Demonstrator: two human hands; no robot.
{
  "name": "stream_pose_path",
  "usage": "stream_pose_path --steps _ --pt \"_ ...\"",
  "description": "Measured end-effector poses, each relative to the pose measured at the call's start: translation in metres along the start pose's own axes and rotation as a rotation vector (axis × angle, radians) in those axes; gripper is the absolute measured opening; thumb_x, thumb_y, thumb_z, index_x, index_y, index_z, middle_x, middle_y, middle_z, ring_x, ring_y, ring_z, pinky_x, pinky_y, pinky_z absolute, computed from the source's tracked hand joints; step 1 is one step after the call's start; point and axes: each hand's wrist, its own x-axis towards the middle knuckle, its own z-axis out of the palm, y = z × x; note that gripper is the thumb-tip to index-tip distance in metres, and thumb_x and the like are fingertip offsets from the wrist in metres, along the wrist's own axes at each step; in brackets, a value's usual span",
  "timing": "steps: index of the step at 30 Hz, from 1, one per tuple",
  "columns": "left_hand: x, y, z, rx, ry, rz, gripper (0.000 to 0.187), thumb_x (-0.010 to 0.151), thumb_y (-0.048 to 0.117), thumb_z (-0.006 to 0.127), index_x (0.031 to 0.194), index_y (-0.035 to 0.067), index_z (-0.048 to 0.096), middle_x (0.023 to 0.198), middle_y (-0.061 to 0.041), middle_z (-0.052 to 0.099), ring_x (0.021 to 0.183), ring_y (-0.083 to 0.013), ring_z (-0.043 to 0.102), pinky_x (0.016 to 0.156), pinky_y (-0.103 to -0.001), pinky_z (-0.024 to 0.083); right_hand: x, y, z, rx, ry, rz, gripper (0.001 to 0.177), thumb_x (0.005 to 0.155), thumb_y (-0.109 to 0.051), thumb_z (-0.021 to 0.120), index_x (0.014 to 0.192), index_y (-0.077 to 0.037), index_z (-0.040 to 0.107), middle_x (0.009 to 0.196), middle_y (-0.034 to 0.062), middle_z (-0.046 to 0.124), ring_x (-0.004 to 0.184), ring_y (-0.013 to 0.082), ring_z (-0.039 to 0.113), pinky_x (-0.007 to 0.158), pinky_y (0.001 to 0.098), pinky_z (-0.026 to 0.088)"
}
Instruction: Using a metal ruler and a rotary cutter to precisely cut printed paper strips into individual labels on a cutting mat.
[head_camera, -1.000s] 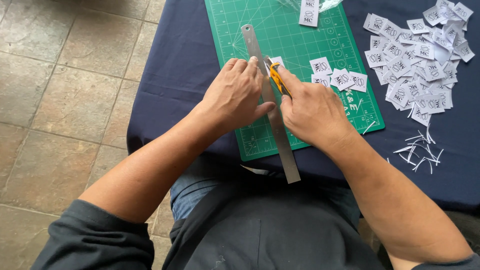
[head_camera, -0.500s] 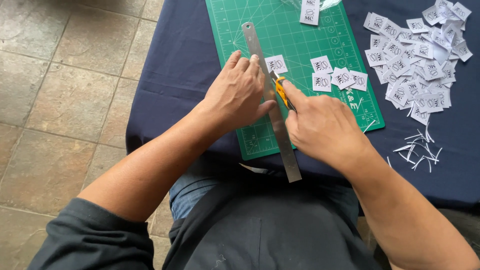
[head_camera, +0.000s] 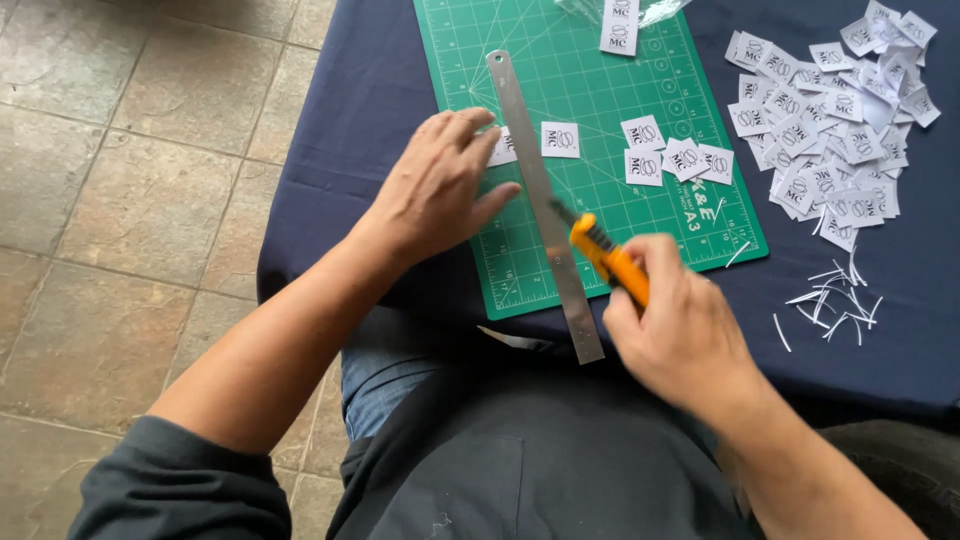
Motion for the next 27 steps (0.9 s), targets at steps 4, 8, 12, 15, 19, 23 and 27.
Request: stream_pose_path --steps 4,8,12,15,19,23,27 --pt "-0.003 -0.001 -0.029 -0.132 0.012 0.024 0.047 0.096 0.025 0.082 0.124 -0.007 0.062 0.121 -0.021 0.058 0.104 -0.0358 0.060 0.094 -0.047 0.051 -0.034 -0.028 0.003 -0.107 -0.170 0.112 0.063 0.081 -0.060 0.071 0.133 -0.028 0.058 0.109 0.0079 0.078 0.097 0.0469 0.072 0.079 0.0606 0.055" --pt "-0.005 -0.002 -0.026 -0.137 -0.020 0.015 0.053 0.095 0.027 0.082 0.130 -0.006 0.058 0.123 -0.022 0.057 0.105 -0.0362 0.060 0.093 -0.047 0.053 -0.046 -0.023 0.025 -0.182 0.085 -0.149 0.067 0.078 -0.042 0.080 0.139 -0.018 0.065 0.104 0.0032 0.079 0.075 0.0362 0.074 0.059 0.0520 0.058" --pt "-0.005 0.000 -0.026 -0.108 -0.025 0.017 0.059 0.092 0.031 0.087 0.128 -0.006 0.059 0.121 -0.019 0.056 0.104 -0.0340 0.059 0.093 -0.045 0.053 -0.044 -0.031 0.032 -0.121 0.127 -0.234 0.064 0.078 -0.036 0.080 0.137 -0.016 0.067 0.109 0.0028 0.079 0.076 0.0296 0.075 0.057 0.0476 0.059" --pt "-0.005 0.000 -0.027 -0.089 -0.046 0.019 0.052 0.094 0.034 0.085 0.117 -0.007 0.064 0.119 -0.018 0.056 0.102 -0.0324 0.056 0.094 -0.043 0.052 -0.040 -0.035 0.035 -0.086 0.119 -0.260 0.063 0.079 -0.034 0.080 0.138 -0.015 0.066 0.105 0.0000 0.079 0.077 0.0271 0.074 0.056 0.0458 0.058" --pt "-0.004 -0.002 -0.025 -0.037 -0.080 0.035 0.051 0.098 0.038 0.080 0.115 -0.008 0.067 0.118 -0.016 0.058 0.102 -0.0307 0.054 0.096 -0.041 0.050 -0.040 -0.034 0.040 -0.065 0.158 -0.290 0.063 0.079 -0.034 0.083 0.137 -0.013 0.067 0.103 0.0025 0.079 0.073 0.0263 0.074 0.054 0.0430 0.058" --pt "-0.002 -0.002 -0.025 -0.046 -0.077 0.000 0.057 0.098 0.040 0.080 0.122 -0.010 0.065 0.124 -0.019 0.059 0.111 -0.0342 0.055 0.101 -0.045 0.049 -0.039 -0.032 0.042 -0.041 0.187 -0.315 0.062 0.081 -0.035 0.083 0.136 -0.012 0.068 0.107 0.0046 0.080 0.077 0.0236 0.075 0.054 0.0413 0.057" --pt "-0.003 -0.005 -0.022 -0.091 -0.053 -0.020 0.065 0.096 0.039 0.083 0.128 -0.014 0.063 0.131 -0.024 0.059 0.124 -0.0396 0.055 0.111 -0.049 0.046 -0.039 -0.030 0.044 -0.038 0.206 -0.329 0.061 0.082 -0.037 0.084 0.136 -0.011 0.069 0.107 0.0051 0.080 0.075 0.0235 0.075 0.053 0.0407 0.056"
